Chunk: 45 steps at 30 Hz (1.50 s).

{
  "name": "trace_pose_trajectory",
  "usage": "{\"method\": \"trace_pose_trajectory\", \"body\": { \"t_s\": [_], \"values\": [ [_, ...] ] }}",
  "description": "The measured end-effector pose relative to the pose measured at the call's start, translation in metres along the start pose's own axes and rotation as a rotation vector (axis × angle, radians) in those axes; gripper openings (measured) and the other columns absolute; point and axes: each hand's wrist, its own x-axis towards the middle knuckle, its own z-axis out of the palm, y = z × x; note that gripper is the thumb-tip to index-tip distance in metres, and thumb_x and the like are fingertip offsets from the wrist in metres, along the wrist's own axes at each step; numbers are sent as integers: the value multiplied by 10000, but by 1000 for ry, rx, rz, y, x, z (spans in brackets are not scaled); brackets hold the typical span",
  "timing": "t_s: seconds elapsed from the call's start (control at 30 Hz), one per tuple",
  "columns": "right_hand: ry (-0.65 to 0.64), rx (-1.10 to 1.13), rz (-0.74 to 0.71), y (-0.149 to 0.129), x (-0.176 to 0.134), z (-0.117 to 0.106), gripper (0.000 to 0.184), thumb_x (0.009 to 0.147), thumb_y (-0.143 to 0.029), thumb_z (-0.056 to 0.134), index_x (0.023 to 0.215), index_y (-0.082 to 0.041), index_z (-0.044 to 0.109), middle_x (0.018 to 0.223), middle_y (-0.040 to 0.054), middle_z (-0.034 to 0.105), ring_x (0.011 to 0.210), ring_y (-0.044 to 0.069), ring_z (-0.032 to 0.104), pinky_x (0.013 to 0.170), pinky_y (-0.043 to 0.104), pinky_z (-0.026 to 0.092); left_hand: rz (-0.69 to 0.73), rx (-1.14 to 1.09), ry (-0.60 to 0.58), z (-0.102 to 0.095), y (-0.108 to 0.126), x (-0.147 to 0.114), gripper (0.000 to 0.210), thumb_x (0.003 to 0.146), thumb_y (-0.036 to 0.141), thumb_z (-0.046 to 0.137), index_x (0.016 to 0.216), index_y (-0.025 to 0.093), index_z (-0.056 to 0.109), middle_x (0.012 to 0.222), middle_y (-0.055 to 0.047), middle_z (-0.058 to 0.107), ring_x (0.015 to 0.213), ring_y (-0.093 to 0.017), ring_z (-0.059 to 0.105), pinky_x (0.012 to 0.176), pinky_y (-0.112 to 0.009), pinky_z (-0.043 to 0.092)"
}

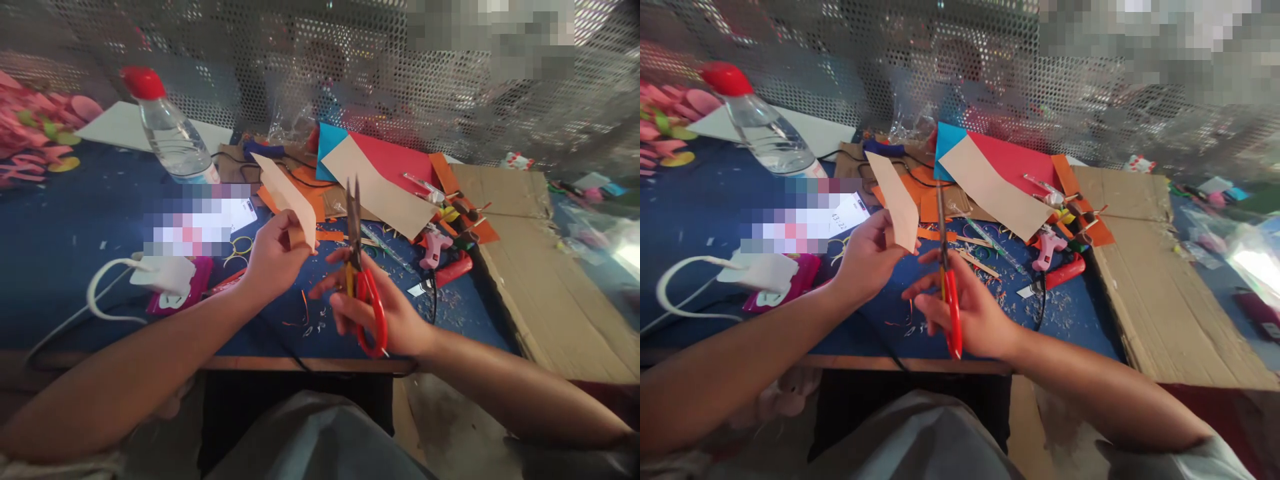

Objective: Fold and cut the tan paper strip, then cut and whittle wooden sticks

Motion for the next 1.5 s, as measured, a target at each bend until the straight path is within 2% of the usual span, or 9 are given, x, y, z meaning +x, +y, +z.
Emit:
{"method": "trace_pose_trajectory", "body": {
  "t_s": [0.2,0.47,0.63,0.8,0.93,1.03,1.23,1.37,1.5],
  "values": [
    [138,46,-108,-10,8,-22,702,942,-406,809,1483,-303,374,1201,77,776,726,172,759,630,334,607,29,197,-60,1,-1,-1,397,686,48,636,1028,206,760,982,-17,727,739,-147,598,691,-291,471],
    [41,174,-83,13,20,-37,719,834,-410,870,1417,-335,455,1452,117,683,1085,243,743,941,467,611,-246,13,-77,1,-15,4,489,696,51,710,1166,167,779,937,-42,765,842,-195,682,759,-321,541],
    [32,221,-86,16,15,-40,637,819,-311,890,1315,-343,492,1400,70,697,1089,213,747,1045,484,592,-248,42,6,2,-14,2,534,768,185,835,1294,166,744,1369,-131,701,988,-225,712,891,-396,610],
    [-100,322,24,19,11,-38,519,908,-398,859,1230,-324,459,1250,53,764,1128,227,778,1103,529,558,-211,-9,28,4,-10,2,485,843,231,787,1320,174,722,1586,-151,478,1083,-235,701,885,-392,658],
    [-248,330,103,21,6,-36,629,859,-542,874,1268,-279,476,1381,150,728,1158,274,754,1002,490,577,-134,40,-1,1,-10,2,509,845,248,775,1344,170,717,1615,-151,448,1182,-269,693,935,-382,654],
    [-312,337,129,22,2,-33,668,813,-497,910,1278,-283,481,1465,161,686,1094,254,754,942,444,568,-52,66,-7,-1,-13,3,553,846,257,774,1391,192,703,1685,-148,416,1360,-337,619,1047,-438,623],
    [-384,412,144,23,-3,-31,543,917,-343,841,1316,-303,475,1523,127,661,1275,249,736,1202,547,449,11,79,25,-4,-23,4,600,864,230,765,1456,220,666,1707,-136,447,1597,-400,407,1213,-556,519],
    [-487,424,257,22,-4,-34,419,998,-332,774,1287,-312,471,1548,140,656,1424,255,659,1217,540,440,16,10,-25,-7,-33,5,634,962,350,698,1581,293,575,1800,-81,310,1644,-424,338,1141,-563,588],
    [-577,422,327,21,-4,-37,591,928,-475,833,1353,-285,470,1644,236,549,1478,323,606,1234,575,416,97,-29,-119,-12,-39,6,586,1049,564,588,1612,409,534,1828,25,276,1697,-404,235,1189,-564,558]
  ]
}}
